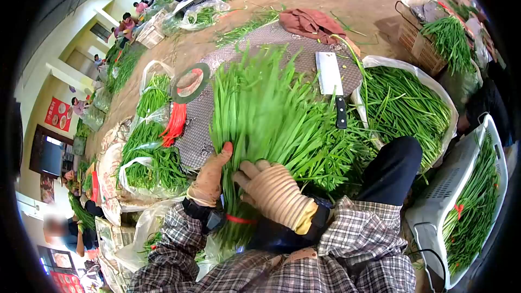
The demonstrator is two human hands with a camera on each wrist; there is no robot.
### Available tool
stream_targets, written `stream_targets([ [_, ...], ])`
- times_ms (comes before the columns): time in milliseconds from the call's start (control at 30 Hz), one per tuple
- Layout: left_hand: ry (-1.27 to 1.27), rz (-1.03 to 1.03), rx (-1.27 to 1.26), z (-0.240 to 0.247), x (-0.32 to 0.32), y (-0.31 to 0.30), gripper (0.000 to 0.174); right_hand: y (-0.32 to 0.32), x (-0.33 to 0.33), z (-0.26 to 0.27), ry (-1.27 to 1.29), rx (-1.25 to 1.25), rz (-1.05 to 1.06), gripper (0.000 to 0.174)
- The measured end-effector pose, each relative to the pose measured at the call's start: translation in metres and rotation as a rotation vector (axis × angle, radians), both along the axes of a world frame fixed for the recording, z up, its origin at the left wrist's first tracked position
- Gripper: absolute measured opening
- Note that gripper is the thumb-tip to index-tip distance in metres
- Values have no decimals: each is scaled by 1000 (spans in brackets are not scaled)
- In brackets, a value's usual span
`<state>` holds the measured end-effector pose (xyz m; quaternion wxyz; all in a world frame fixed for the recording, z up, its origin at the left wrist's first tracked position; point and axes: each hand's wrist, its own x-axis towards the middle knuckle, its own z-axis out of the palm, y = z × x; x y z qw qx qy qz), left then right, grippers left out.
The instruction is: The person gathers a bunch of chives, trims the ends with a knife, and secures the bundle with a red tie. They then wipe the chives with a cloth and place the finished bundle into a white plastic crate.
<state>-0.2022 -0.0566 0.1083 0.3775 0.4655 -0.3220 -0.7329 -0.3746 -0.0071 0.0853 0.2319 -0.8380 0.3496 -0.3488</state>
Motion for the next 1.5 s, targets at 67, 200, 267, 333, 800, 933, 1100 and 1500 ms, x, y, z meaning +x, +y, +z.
stream_targets([
  [67, 0, 51, 24, 2, 1, 1, 38, 3, -6, 15, 329, 91, -166, 32],
  [200, -26, 21, 88, -3, 2, -3, 36, 7, -3, 7, 440, 106, -230, 30],
  [267, 6, 43, 80, -3, -2, -3, 36, 10, -5, 4, 420, 120, -243, 31],
  [333, 38, 63, 74, 2, -4, -2, 36, 13, -8, 10, 405, 155, -256, 31],
  [800, 102, 91, 122, -6, -3, -5, 32, -5, 10, 17, 569, 183, -272, 33],
  [933, 62, 121, 67, -11, 5, -10, 31, -15, 18, 10, 546, 228, -251, 41],
  [1100, -191, -202, 69, -9, 16, -30, 36, -16, 42, -8, 565, 11, -229, 45],
  [1500, -162, 84, -1, -13, 2, -20, 40, 1, 7, 5, 500, 404, -303, 39],
])
